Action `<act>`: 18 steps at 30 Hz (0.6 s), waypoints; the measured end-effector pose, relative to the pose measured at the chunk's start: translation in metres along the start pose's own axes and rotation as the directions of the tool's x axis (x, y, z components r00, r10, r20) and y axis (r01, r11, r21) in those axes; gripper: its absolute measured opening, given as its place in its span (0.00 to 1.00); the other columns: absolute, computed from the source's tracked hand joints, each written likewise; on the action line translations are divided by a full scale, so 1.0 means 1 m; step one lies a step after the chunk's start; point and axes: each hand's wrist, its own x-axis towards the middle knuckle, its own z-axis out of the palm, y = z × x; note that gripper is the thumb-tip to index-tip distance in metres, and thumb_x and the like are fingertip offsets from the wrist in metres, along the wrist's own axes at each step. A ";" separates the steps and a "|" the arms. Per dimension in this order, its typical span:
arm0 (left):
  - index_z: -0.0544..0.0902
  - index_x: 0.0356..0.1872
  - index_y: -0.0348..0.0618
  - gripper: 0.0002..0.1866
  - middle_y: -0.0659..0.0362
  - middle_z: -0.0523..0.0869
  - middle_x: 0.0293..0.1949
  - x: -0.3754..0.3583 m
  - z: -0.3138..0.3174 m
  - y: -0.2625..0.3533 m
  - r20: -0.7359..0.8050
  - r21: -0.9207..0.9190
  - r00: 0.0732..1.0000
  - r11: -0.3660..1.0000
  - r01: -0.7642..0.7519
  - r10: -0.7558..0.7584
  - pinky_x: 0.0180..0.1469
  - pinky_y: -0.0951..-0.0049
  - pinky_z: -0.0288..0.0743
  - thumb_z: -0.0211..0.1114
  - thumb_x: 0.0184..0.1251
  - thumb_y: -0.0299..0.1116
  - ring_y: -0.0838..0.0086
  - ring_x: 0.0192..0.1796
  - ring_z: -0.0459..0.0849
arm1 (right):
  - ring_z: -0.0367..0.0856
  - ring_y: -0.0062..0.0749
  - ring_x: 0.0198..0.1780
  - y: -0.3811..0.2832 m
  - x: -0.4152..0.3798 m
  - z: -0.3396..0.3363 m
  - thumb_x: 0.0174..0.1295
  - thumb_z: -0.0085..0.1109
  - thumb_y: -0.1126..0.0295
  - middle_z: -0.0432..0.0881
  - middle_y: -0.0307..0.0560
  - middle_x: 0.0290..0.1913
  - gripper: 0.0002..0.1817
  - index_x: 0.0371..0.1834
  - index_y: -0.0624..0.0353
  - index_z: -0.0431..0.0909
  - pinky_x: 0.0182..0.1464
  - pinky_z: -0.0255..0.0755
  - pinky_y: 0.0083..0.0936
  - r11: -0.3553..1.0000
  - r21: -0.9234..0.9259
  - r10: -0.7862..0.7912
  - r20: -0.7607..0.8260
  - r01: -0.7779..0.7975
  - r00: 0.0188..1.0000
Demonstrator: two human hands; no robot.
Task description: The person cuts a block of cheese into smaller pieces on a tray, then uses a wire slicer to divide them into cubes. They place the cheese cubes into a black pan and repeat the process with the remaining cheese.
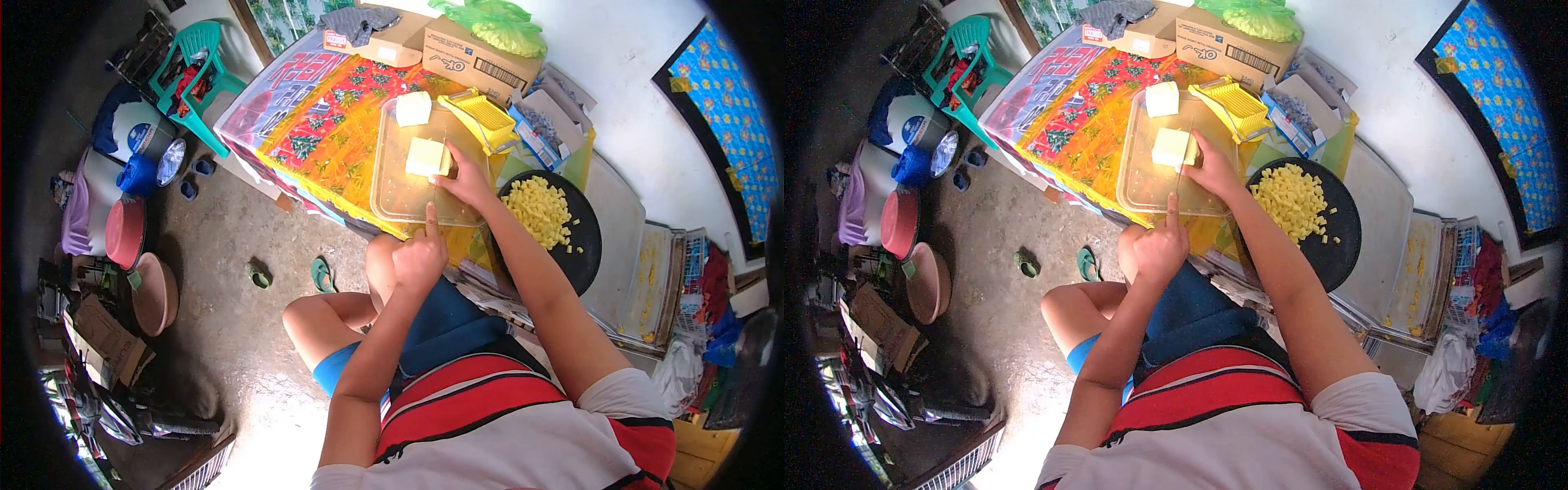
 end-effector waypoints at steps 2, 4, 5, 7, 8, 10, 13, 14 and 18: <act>0.70 0.70 0.39 0.33 0.63 0.80 0.18 0.000 -0.001 0.000 0.011 0.004 1.000 1.000 -0.001 0.001 0.15 0.66 0.74 0.59 0.63 0.40 0.71 0.14 0.80 | 0.73 0.49 0.68 -0.004 0.000 -0.001 0.51 0.75 0.60 0.72 0.62 0.67 0.49 0.76 0.60 0.59 0.68 0.67 0.35 1.000 0.023 0.012 0.011 -0.012 1.000; 0.69 0.71 0.40 0.34 0.63 0.80 0.18 0.001 -0.002 -0.001 0.025 0.021 1.000 1.000 -0.002 0.001 0.15 0.67 0.75 0.59 0.63 0.41 0.71 0.14 0.80 | 0.71 0.51 0.68 -0.006 0.000 -0.002 0.50 0.75 0.63 0.72 0.64 0.67 0.49 0.75 0.62 0.59 0.69 0.66 0.35 0.997 0.069 0.020 0.019 -0.022 1.000; 0.69 0.71 0.40 0.34 0.63 0.80 0.18 0.001 -0.001 -0.001 0.033 0.035 0.999 0.999 -0.002 0.000 0.16 0.67 0.75 0.59 0.64 0.41 0.71 0.14 0.81 | 0.71 0.51 0.68 -0.007 0.000 -0.003 0.50 0.74 0.64 0.71 0.64 0.67 0.49 0.75 0.62 0.58 0.69 0.66 0.35 0.998 0.051 0.022 0.028 -0.024 0.999; 0.68 0.71 0.39 0.34 0.63 0.80 0.18 0.001 0.001 -0.001 0.045 0.053 0.999 0.999 0.001 -0.004 0.16 0.67 0.75 0.58 0.65 0.43 0.71 0.15 0.81 | 0.71 0.51 0.68 -0.006 0.000 -0.005 0.50 0.73 0.65 0.71 0.64 0.67 0.49 0.76 0.62 0.58 0.69 0.65 0.34 1.000 0.015 0.027 0.040 -0.028 0.999; 0.68 0.71 0.39 0.34 0.62 0.81 0.18 0.001 0.002 -0.001 0.048 0.057 0.999 0.998 0.005 -0.007 0.16 0.67 0.76 0.58 0.66 0.44 0.70 0.15 0.82 | 0.71 0.47 0.69 -0.005 0.000 -0.006 0.51 0.73 0.66 0.71 0.62 0.68 0.49 0.76 0.61 0.57 0.69 0.65 0.33 0.998 0.048 0.040 0.063 -0.043 0.997; 0.67 0.72 0.39 0.34 0.61 0.82 0.19 0.003 -0.001 0.000 0.096 0.046 0.995 0.999 0.025 -0.029 0.17 0.66 0.76 0.57 0.68 0.46 0.69 0.17 0.83 | 0.70 0.40 0.70 0.003 0.005 -0.007 0.53 0.72 0.66 0.71 0.57 0.70 0.49 0.78 0.58 0.55 0.69 0.65 0.30 0.991 0.111 0.059 0.109 -0.072 0.992; 0.63 0.74 0.40 0.35 0.57 0.85 0.22 0.007 -0.005 0.001 0.221 0.004 0.972 0.997 0.080 -0.079 0.20 0.62 0.78 0.54 0.71 0.50 0.64 0.20 0.86 | 0.68 0.35 0.71 0.015 0.012 -0.017 0.54 0.68 0.72 0.71 0.53 0.70 0.46 0.78 0.59 0.56 0.68 0.65 0.28 0.882 0.419 0.120 0.245 -0.217 0.962; 0.62 0.74 0.40 0.36 0.55 0.86 0.24 0.009 -0.006 0.001 0.254 -0.011 0.963 0.995 0.096 -0.090 0.21 0.61 0.79 0.54 0.72 0.51 0.62 0.21 0.86 | 0.70 0.34 0.69 0.019 0.015 -0.019 0.56 0.67 0.72 0.72 0.51 0.69 0.44 0.77 0.60 0.58 0.67 0.66 0.27 0.841 0.477 0.140 0.261 -0.254 0.955; 0.65 0.72 0.43 0.34 0.47 0.88 0.28 0.020 -0.045 0.007 0.379 -0.077 0.912 0.977 0.198 -0.155 0.31 0.54 0.82 0.53 0.70 0.51 0.53 0.27 0.88 | 0.77 0.28 0.62 0.022 0.015 -0.028 0.62 0.64 0.70 0.78 0.46 0.62 0.33 0.71 0.61 0.67 0.62 0.70 0.26 0.701 0.561 0.297 0.333 -0.441 0.895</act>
